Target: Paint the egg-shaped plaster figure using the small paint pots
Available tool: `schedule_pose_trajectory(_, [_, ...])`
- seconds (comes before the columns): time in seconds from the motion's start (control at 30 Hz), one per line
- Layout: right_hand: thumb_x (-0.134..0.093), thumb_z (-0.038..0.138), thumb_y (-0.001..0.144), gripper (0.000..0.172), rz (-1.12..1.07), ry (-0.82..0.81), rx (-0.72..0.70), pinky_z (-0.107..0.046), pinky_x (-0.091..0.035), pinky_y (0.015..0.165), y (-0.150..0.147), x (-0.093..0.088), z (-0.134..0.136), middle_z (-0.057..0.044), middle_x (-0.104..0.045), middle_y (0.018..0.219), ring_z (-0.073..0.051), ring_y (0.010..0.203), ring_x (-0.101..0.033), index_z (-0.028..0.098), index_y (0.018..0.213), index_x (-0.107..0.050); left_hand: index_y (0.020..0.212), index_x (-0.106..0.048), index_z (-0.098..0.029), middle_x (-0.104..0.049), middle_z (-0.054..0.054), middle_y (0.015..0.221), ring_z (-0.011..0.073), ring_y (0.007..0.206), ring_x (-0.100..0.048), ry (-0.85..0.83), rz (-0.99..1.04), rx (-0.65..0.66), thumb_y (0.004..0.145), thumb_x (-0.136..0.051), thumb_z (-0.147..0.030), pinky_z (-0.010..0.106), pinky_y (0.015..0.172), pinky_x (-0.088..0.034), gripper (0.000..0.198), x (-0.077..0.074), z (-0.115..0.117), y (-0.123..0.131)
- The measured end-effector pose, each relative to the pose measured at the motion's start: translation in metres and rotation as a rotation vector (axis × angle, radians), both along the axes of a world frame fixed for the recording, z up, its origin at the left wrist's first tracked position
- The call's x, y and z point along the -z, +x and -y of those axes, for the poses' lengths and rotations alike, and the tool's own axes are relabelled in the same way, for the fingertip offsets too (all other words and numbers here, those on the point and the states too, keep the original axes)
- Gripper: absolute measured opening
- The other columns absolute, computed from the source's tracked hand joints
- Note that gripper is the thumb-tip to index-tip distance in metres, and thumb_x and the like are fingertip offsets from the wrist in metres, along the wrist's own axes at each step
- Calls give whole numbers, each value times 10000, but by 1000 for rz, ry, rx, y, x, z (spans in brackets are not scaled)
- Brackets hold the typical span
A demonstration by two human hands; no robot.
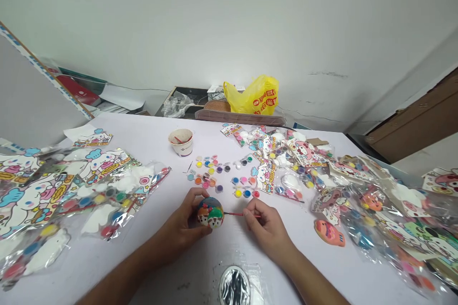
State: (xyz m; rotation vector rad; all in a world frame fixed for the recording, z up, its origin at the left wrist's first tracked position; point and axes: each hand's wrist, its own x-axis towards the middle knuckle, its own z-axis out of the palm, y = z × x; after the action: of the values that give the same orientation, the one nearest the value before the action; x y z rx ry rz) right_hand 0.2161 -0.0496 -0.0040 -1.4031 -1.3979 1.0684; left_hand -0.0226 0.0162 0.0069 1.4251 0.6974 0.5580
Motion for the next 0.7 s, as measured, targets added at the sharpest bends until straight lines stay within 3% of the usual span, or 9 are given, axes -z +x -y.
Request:
schedule_pose_trajectory(0.27, [-494, 440, 960, 324, -15, 4, -51, -266, -236, 511, -1, -2, 1, 55, -390, 575, -127, 539, -312, 212, 733, -458, 1233, -302, -297, -585, -9, 1027, 164, 880, -522, -60, 48, 7, 894, -696, -309, 285, 771, -382, 520, 2, -1, 0])
schedule_pose_trajectory(0.7, [-501, 431, 955, 330, 3, 10, -13, -267, -219, 508, 0, -1, 1, 61, -359, 579, -124, 540, -282, 218, 712, -434, 1233, -308, -294, -599, -5, 1016, 157, 863, -512, -113, 109, 15, 877, -735, -320, 284, 760, -375, 556, 4, -1, -1])
